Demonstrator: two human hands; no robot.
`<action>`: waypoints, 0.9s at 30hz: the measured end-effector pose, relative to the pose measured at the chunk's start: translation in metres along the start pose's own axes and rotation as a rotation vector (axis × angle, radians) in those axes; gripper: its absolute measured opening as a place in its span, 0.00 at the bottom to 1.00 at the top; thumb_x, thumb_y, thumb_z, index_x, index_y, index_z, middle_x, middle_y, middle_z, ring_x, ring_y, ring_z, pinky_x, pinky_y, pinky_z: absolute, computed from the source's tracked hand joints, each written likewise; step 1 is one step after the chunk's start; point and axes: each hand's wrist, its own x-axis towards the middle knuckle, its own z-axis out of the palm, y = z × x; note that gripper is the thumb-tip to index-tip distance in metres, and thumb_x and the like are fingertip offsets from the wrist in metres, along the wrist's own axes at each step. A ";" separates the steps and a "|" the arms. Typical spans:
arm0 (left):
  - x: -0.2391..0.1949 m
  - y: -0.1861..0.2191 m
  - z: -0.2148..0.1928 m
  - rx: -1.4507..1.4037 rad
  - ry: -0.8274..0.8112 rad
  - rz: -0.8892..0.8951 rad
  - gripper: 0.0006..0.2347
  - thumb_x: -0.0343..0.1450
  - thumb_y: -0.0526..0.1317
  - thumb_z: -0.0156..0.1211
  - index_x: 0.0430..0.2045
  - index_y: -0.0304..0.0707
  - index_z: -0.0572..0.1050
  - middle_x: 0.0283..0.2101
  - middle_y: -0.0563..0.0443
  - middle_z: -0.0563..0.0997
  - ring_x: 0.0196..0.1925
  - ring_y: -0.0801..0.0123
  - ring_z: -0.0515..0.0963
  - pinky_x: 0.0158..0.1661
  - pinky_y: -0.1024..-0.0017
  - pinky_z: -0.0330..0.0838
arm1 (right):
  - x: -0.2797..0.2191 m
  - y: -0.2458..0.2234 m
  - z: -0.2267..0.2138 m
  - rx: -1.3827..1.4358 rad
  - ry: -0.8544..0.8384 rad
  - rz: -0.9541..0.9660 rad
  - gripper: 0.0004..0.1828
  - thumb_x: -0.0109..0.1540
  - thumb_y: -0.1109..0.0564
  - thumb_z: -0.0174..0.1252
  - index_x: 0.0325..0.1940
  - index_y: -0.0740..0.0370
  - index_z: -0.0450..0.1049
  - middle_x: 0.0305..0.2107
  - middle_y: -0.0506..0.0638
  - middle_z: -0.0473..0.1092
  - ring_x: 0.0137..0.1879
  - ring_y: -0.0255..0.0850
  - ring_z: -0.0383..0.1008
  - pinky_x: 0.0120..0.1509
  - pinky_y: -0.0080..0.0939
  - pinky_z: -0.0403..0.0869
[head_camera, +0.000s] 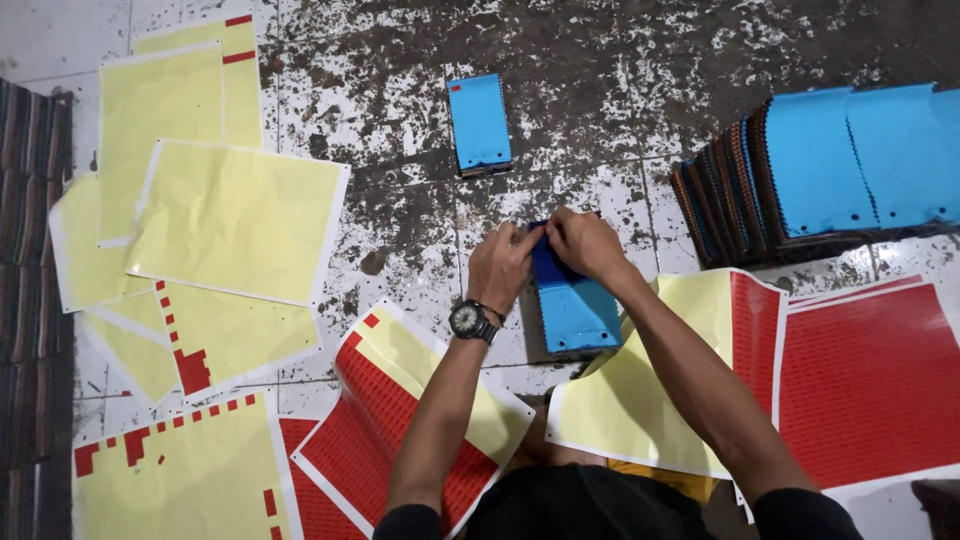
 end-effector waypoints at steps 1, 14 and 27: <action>0.001 0.003 -0.004 -0.001 -0.002 0.003 0.13 0.70 0.42 0.52 0.46 0.66 0.77 0.38 0.58 0.68 0.35 0.58 0.75 0.29 0.60 0.74 | -0.003 -0.002 -0.005 0.002 0.001 0.003 0.16 0.67 0.44 0.52 0.48 0.56 0.77 0.33 0.59 0.79 0.43 0.62 0.81 0.45 0.64 0.78; 0.007 0.004 -0.032 -0.573 0.031 -0.455 0.09 0.70 0.34 0.53 0.37 0.47 0.81 0.37 0.58 0.74 0.35 0.62 0.79 0.35 0.67 0.77 | -0.020 0.011 -0.017 -0.479 0.698 -0.672 0.04 0.64 0.52 0.62 0.33 0.45 0.80 0.33 0.42 0.73 0.44 0.39 0.75 0.53 0.44 0.75; 0.028 0.017 -0.010 -0.822 0.235 -0.561 0.03 0.73 0.39 0.54 0.33 0.52 0.76 0.36 0.60 0.75 0.45 0.64 0.76 0.54 0.66 0.63 | -0.052 -0.046 -0.087 0.263 -0.195 -0.332 0.22 0.62 0.66 0.53 0.60 0.67 0.74 0.43 0.70 0.75 0.52 0.69 0.75 0.56 0.69 0.73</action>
